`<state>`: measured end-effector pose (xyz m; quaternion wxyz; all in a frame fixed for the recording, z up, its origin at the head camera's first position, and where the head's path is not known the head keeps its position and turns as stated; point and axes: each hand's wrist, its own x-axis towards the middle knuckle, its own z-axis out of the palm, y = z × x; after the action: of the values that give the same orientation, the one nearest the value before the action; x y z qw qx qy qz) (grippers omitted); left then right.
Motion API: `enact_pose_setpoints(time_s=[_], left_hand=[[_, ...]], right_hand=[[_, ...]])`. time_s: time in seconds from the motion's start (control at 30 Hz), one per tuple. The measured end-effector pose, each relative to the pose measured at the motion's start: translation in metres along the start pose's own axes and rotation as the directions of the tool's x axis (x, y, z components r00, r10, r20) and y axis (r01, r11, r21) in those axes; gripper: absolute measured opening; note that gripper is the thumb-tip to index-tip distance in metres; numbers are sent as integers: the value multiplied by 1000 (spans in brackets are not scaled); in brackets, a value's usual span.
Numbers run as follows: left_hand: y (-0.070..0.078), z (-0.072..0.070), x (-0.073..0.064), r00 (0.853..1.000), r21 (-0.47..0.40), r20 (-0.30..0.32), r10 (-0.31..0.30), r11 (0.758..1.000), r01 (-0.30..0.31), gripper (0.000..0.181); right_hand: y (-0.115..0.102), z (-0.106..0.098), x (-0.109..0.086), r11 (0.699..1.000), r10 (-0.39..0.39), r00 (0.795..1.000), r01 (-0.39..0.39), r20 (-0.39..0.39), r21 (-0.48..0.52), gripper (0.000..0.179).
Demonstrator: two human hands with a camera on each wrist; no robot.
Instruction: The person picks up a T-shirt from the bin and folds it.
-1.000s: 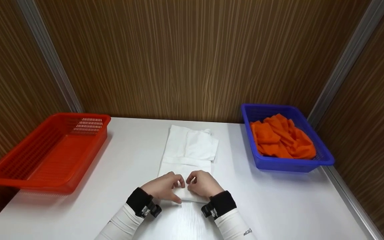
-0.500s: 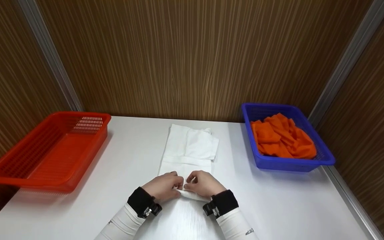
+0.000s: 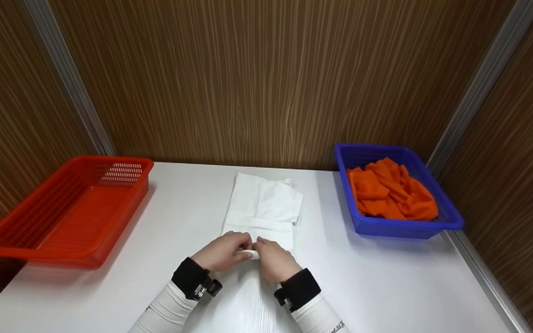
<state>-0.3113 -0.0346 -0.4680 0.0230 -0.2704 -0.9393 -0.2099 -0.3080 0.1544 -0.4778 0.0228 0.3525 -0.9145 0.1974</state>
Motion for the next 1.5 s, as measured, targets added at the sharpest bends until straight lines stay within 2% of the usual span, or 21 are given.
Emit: enact_pose_setpoints(time_s=[0.13,0.27,0.33,0.53,0.67,0.9,1.0,1.13,1.2,1.3,1.37,1.43,1.5], left_hand=[[-3,2,-3,1000,81,0,-27,996,27,34],[-9,1,-5,997,144,-27,-76,986,80,28],[-12,-2,-5,994,123,-33,-103,987,107,26],[-25,-13,-8,984,-31,-1,-180,983,180,16],[-32,-20,-10,978,-94,20,-208,973,209,13],[-39,-34,-14,982,-179,99,-163,968,178,12],[-40,-44,-16,978,-220,148,-148,959,179,14],[-43,-56,-22,975,-275,195,-104,949,157,25],[-43,-62,-24,972,-308,220,-77,940,145,27],[-44,-70,-27,965,-395,259,-30,909,134,22],[-45,-72,-26,963,-474,269,8,871,125,16],[-47,-70,-24,967,-566,254,28,815,126,16],[-49,-64,-20,978,-661,211,-2,737,144,23]], right_hand=[[1,-2,-1,1000,0,1000,0,2,31,39],[4,-6,-2,999,27,1000,-27,11,40,36],[7,-9,-4,998,53,998,-53,16,30,35],[22,-24,-12,989,150,988,-150,35,15,31],[31,-35,-15,985,164,984,-167,65,38,21],[35,-51,-20,986,140,983,-150,122,74,9],[33,-59,-22,978,160,974,-178,159,106,11],[31,-73,-28,953,197,955,-240,220,186,13],[29,-82,-32,938,190,948,-252,257,236,12],[28,-95,-40,916,164,939,-258,303,307,10],[28,-103,-45,897,138,939,-253,315,362,12],[31,-107,-47,872,135,942,-260,306,416,17],[36,-107,-47,824,147,951,-271,273,498,24]])
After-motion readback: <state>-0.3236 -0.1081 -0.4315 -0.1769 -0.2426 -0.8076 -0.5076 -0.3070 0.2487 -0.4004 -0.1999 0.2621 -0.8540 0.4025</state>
